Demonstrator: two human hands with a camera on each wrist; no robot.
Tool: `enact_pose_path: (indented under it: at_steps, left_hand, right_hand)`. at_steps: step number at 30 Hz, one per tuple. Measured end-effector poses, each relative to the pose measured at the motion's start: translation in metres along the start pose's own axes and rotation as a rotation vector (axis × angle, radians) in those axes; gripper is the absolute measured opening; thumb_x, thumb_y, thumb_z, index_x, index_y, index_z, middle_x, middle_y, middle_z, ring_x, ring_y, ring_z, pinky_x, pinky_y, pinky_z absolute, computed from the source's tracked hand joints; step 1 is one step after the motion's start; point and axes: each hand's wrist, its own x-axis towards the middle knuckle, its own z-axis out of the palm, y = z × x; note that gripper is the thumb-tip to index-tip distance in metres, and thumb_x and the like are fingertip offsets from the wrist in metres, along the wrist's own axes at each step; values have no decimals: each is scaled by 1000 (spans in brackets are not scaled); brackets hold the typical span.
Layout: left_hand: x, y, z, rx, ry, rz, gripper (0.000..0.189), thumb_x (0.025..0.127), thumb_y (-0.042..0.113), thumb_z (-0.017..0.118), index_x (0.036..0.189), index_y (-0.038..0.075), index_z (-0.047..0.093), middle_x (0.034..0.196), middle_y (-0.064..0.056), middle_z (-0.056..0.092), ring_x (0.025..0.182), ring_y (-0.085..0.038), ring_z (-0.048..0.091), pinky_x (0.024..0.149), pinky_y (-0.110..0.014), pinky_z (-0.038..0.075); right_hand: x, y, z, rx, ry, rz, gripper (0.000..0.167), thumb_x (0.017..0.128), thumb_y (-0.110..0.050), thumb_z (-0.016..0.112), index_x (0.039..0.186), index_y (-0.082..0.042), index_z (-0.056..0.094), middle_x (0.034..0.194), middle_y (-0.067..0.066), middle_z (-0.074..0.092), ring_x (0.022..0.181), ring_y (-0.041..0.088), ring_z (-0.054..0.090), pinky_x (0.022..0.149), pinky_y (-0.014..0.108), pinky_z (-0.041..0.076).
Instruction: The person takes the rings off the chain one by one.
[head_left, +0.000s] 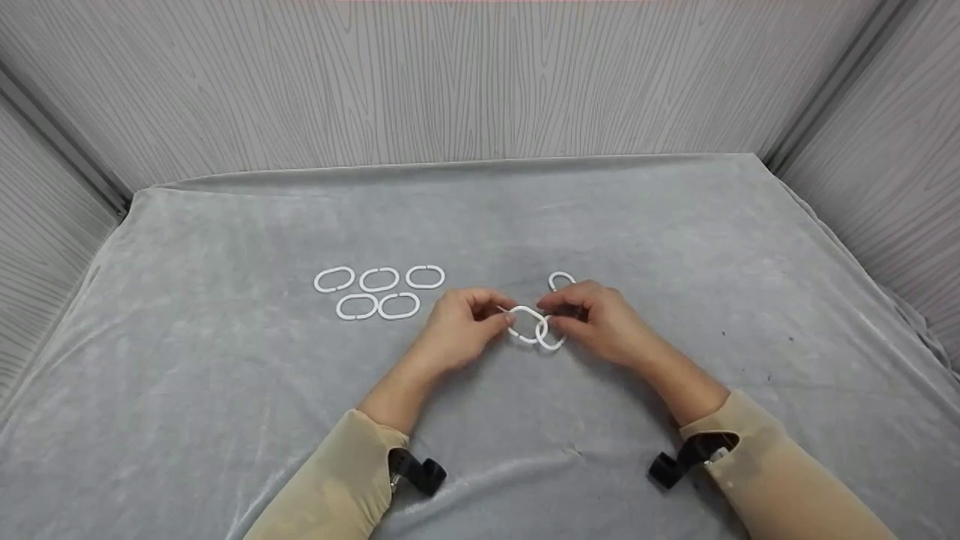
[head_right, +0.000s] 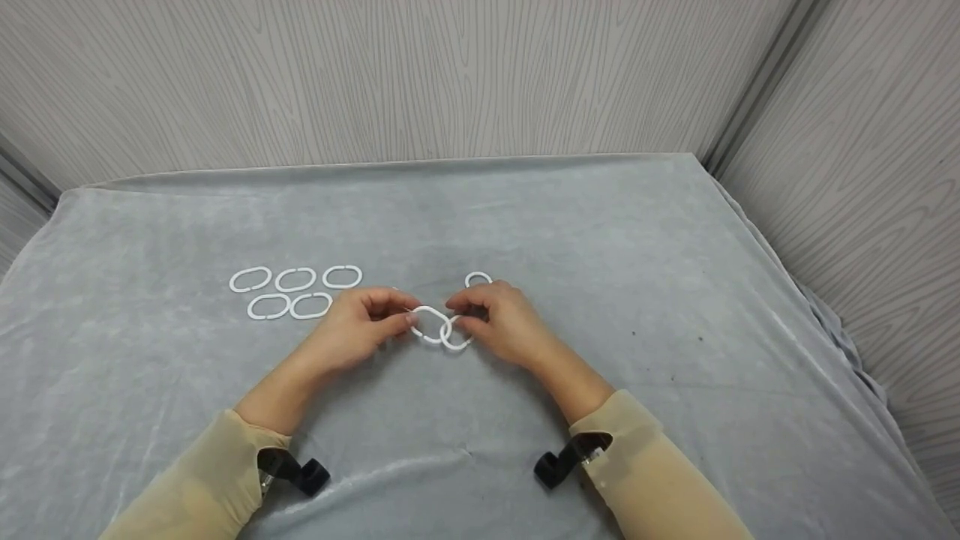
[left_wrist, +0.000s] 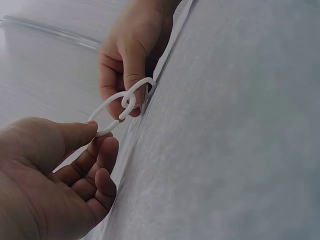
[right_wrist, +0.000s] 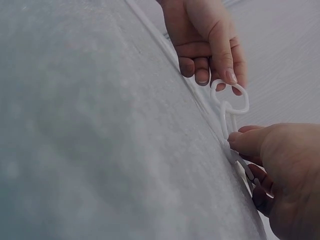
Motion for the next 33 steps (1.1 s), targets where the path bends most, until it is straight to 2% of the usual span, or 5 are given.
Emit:
enact_pose_path:
  at_steps: [6, 13, 21, 25, 33]
  left_hand:
    - [-1, 3, -1, 7, 10, -8, 12, 95, 5, 75, 106, 2, 80, 82, 3, 70, 74, -9, 58, 68, -24, 46]
    - [-1, 4, -1, -11, 27, 13, 14, 96, 4, 73, 107, 2, 80, 80, 3, 70, 73, -8, 59, 67, -23, 46]
    - [-1, 9, -2, -80, 55, 32, 13, 96, 1, 71, 107, 0, 79, 83, -9, 73, 72, -16, 66, 66, -23, 50]
    - [-1, 11, -3, -117, 62, 35, 13, 96, 0, 71, 107, -3, 77, 86, -10, 75, 72, -18, 70, 68, -24, 54]
    - [0, 12, -4, -161, 48, 28, 14, 95, -4, 71, 108, -9, 74, 91, -20, 76, 75, -28, 74, 69, -26, 56]
  right_hand:
    - [-1, -2, 0, 15, 12, -2, 19, 93, -4, 80, 110, -11, 83, 102, 0, 75, 97, 19, 63, 85, 31, 50]
    - [0, -2, 0, 22, 38, -5, 14, 94, -8, 81, 107, -13, 84, 101, -1, 75, 94, 17, 63, 82, 29, 49]
    - [0, -2, 0, 38, 83, 14, 10, 96, -9, 80, 105, -13, 83, 93, -3, 72, 82, 15, 59, 72, 26, 47]
    - [0, -4, 0, 79, 87, 38, 8, 97, -13, 80, 104, -12, 83, 92, -4, 72, 79, 15, 58, 69, 25, 45]
    - [1, -8, -1, 179, 87, 83, 6, 97, -15, 81, 101, -11, 82, 86, -1, 73, 70, 16, 52, 61, 24, 42]
